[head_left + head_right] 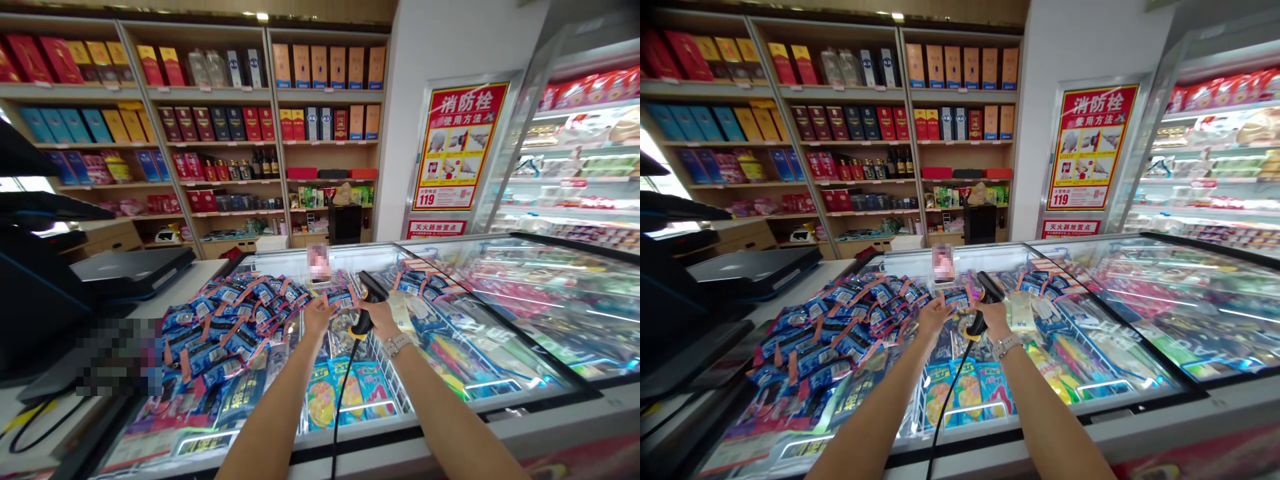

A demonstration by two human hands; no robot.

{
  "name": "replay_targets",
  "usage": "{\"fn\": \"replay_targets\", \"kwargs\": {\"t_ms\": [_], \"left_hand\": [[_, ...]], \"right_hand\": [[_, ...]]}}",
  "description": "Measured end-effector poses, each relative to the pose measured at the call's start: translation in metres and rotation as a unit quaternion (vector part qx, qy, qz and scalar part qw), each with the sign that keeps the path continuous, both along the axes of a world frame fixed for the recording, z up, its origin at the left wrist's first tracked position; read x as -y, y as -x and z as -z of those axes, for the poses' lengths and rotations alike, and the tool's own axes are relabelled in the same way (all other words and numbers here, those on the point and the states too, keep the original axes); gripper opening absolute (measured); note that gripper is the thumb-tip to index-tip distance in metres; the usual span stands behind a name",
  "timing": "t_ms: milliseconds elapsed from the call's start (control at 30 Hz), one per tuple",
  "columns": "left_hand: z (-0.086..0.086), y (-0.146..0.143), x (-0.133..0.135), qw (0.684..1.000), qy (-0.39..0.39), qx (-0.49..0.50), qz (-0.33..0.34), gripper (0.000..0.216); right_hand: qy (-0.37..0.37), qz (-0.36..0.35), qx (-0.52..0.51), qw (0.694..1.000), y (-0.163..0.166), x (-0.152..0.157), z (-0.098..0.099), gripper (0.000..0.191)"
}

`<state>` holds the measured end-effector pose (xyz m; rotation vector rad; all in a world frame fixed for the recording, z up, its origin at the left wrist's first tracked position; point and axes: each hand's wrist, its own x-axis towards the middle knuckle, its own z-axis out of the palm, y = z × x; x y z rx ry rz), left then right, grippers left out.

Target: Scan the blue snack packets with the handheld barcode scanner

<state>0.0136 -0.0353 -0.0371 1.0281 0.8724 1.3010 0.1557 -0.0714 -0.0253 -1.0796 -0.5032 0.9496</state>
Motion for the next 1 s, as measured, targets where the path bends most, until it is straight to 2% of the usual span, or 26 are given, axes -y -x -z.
{"fn": "replay_targets", "kwargs": {"t_ms": [133,300,400,533,667,767,1000], "left_hand": [[-0.004,0.003,0.001,1.0,-0.019,-0.021,0.001,0.049],[-0.007,0.007,0.004,0.999,-0.011,0.002,0.043,0.049],[-0.005,0.01,0.001,0.998,0.0,0.053,0.032,0.047],[0.002,0.022,-0.014,0.995,0.0,0.089,-0.051,0.043],[0.01,0.032,-0.025,0.992,-0.023,0.066,-0.105,0.034],[0.013,0.032,-0.027,0.99,-0.049,0.049,-0.12,0.035],[0.013,0.03,-0.024,0.99,-0.038,-0.006,-0.138,0.037]], "right_hand": [[-0.026,0.022,0.052,0.998,0.0,0.003,-0.006,0.031],[-0.059,0.022,0.11,0.992,-0.005,0.01,-0.02,0.033],[-0.08,-0.055,0.133,0.986,-0.012,0.019,-0.028,0.031],[-0.108,-0.204,0.198,0.953,-0.017,0.032,-0.031,0.027],[-0.053,-0.259,0.336,0.904,-0.012,0.038,-0.028,0.025],[0.002,-0.281,0.381,0.881,-0.006,0.039,-0.026,0.033],[0.027,-0.272,0.375,0.886,0.0,0.044,-0.032,0.039]]}}
